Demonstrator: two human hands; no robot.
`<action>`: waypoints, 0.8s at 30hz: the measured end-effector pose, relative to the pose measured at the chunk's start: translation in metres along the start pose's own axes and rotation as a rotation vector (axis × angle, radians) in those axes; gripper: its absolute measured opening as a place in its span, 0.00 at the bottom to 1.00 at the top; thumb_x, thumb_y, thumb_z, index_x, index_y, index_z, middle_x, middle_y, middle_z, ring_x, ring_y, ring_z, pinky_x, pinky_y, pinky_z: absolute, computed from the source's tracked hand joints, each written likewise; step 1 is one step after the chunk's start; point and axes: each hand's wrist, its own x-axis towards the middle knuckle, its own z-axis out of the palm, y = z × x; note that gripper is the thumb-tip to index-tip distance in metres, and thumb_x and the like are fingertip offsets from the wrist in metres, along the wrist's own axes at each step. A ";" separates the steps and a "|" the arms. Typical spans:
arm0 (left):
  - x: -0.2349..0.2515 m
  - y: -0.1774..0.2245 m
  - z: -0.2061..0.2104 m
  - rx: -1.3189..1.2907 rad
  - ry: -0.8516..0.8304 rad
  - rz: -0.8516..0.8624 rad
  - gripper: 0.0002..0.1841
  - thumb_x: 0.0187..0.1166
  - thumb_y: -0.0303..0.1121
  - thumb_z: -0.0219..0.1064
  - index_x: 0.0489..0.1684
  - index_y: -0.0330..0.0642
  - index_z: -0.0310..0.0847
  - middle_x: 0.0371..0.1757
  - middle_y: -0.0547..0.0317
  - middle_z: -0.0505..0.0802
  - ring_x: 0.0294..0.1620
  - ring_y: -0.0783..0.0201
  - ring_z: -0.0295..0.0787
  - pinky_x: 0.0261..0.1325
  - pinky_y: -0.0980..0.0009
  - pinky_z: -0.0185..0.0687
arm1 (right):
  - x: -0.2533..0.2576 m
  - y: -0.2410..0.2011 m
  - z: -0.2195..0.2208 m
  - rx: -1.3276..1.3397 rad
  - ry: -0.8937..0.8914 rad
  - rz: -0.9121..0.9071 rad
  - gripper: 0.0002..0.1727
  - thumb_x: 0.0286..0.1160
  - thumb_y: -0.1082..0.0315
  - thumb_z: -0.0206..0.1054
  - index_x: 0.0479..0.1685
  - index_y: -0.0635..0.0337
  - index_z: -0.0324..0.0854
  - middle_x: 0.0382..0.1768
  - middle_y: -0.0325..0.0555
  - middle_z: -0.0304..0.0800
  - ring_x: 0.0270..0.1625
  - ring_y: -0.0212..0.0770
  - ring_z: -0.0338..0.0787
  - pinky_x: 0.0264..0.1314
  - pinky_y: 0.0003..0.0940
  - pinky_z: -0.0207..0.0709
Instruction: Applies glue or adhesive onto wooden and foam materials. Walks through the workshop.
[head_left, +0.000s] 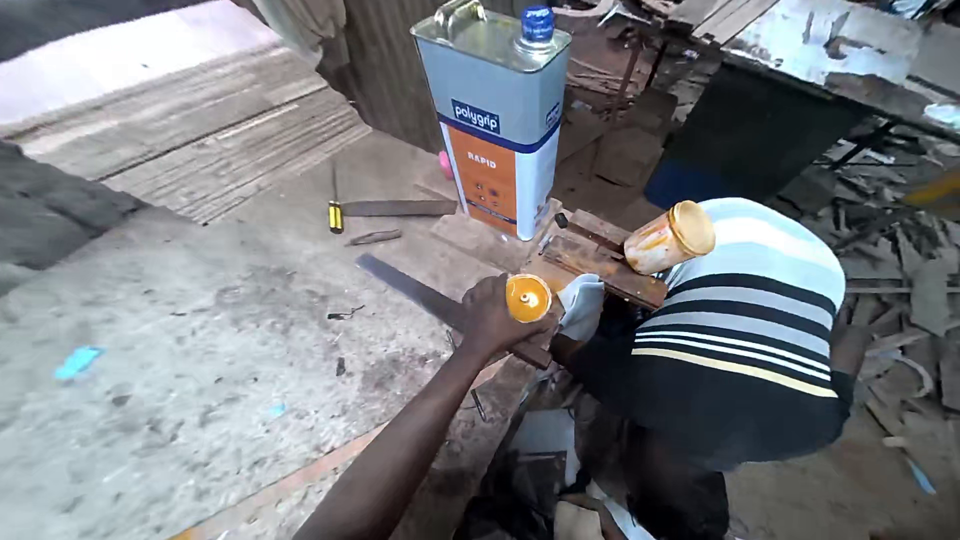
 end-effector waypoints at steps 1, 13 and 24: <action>0.000 0.000 0.000 -0.003 0.002 -0.003 0.67 0.35 0.78 0.81 0.85 0.46 0.69 0.78 0.44 0.79 0.80 0.42 0.72 0.84 0.37 0.58 | 0.001 0.001 0.002 -0.009 -0.009 -0.017 0.30 0.67 0.81 0.68 0.74 0.71 0.72 0.66 0.54 0.87 0.65 0.40 0.88 0.71 0.40 0.83; -0.016 -0.011 -0.034 -0.095 0.089 0.037 0.63 0.32 0.71 0.86 0.81 0.48 0.72 0.74 0.46 0.82 0.76 0.44 0.76 0.80 0.39 0.66 | -0.011 0.010 0.016 0.007 -0.039 -0.080 0.29 0.66 0.83 0.68 0.73 0.72 0.75 0.66 0.54 0.87 0.66 0.40 0.88 0.72 0.40 0.83; -0.177 -0.025 -0.111 -0.070 0.189 -0.015 0.62 0.33 0.72 0.85 0.81 0.51 0.71 0.73 0.50 0.82 0.74 0.47 0.77 0.79 0.39 0.67 | -0.058 0.014 0.010 -0.127 -0.130 -0.110 0.30 0.75 0.73 0.68 0.80 0.60 0.71 0.62 0.48 0.90 0.56 0.41 0.93 0.58 0.42 0.91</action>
